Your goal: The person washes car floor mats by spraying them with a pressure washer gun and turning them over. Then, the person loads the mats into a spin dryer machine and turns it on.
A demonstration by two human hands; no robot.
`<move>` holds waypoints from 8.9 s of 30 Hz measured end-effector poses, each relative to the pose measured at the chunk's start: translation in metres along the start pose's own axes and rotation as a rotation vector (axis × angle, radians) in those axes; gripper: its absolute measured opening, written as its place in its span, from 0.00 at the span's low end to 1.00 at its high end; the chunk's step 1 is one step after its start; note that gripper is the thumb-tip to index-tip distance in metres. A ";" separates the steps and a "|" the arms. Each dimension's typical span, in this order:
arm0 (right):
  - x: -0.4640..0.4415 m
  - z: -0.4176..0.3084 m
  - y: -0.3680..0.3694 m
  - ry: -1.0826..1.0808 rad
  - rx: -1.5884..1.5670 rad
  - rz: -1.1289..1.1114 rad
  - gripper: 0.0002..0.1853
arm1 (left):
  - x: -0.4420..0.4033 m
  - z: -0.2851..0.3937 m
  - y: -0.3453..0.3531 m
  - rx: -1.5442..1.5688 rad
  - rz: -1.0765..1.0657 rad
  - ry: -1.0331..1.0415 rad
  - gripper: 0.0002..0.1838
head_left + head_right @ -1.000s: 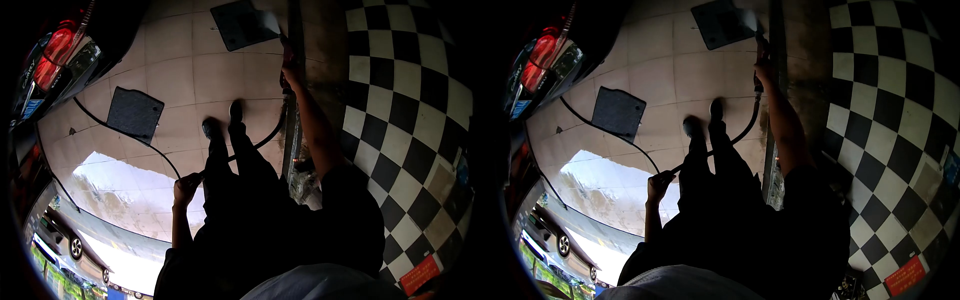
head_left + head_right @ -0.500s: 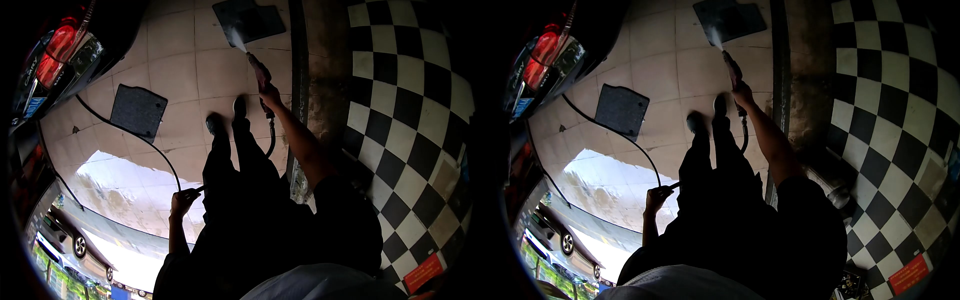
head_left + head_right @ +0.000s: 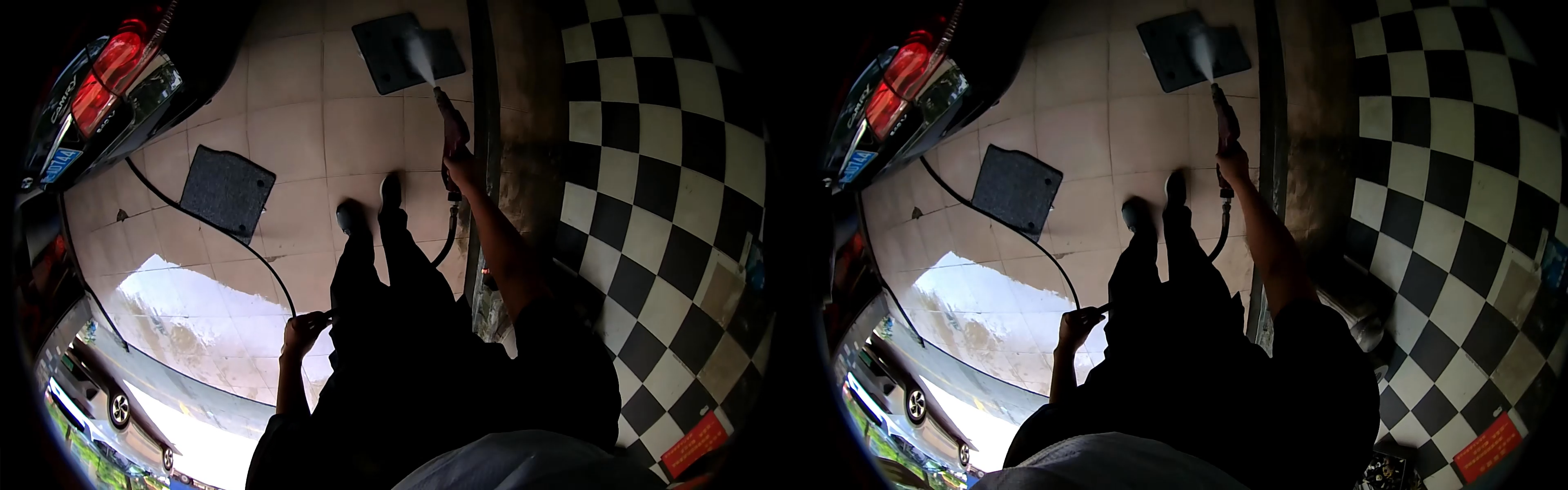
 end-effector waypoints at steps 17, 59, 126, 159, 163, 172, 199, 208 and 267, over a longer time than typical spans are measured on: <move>-0.002 0.017 -0.032 0.161 -0.426 0.005 0.07 | 0.002 -0.061 0.033 -0.260 -0.670 -0.027 0.21; -0.152 0.110 0.001 0.351 -0.764 -0.245 0.11 | -0.837 0.393 0.037 -0.197 0.646 0.602 0.17; -0.117 0.245 0.052 0.568 -0.947 -0.296 0.25 | -0.794 -0.032 0.404 1.198 0.288 -0.748 0.39; -0.127 0.274 0.073 0.700 -0.910 -0.390 0.23 | -0.890 -0.063 0.413 0.812 0.321 -0.728 0.16; -0.127 0.270 0.074 0.698 -0.896 -0.387 0.23 | -0.892 -0.064 0.412 0.804 0.340 -0.721 0.16; -0.115 0.249 0.075 0.681 -0.919 -0.420 0.23 | -0.856 -0.018 0.382 0.947 0.191 -0.727 0.20; 0.089 0.013 0.058 0.497 -0.732 -0.451 0.15 | -0.317 -0.078 -0.124 0.129 1.065 -0.240 0.09; 0.163 -0.052 0.069 0.369 -0.651 -0.586 0.24 | -0.178 -0.202 0.014 0.069 0.415 -0.612 0.43; 0.396 0.007 0.776 0.168 0.151 -0.431 0.30 | 0.056 -0.855 -0.435 0.049 0.942 -0.901 0.25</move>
Point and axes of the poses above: each hand's wrist, its own x-axis away from the middle knuckle, its own y-axis out of the palm, z = x × y, the point moved 5 cm from there along -x, towards the middle knuckle, and after that the axes turned 5 degrees about z, right-handed, at the moved point
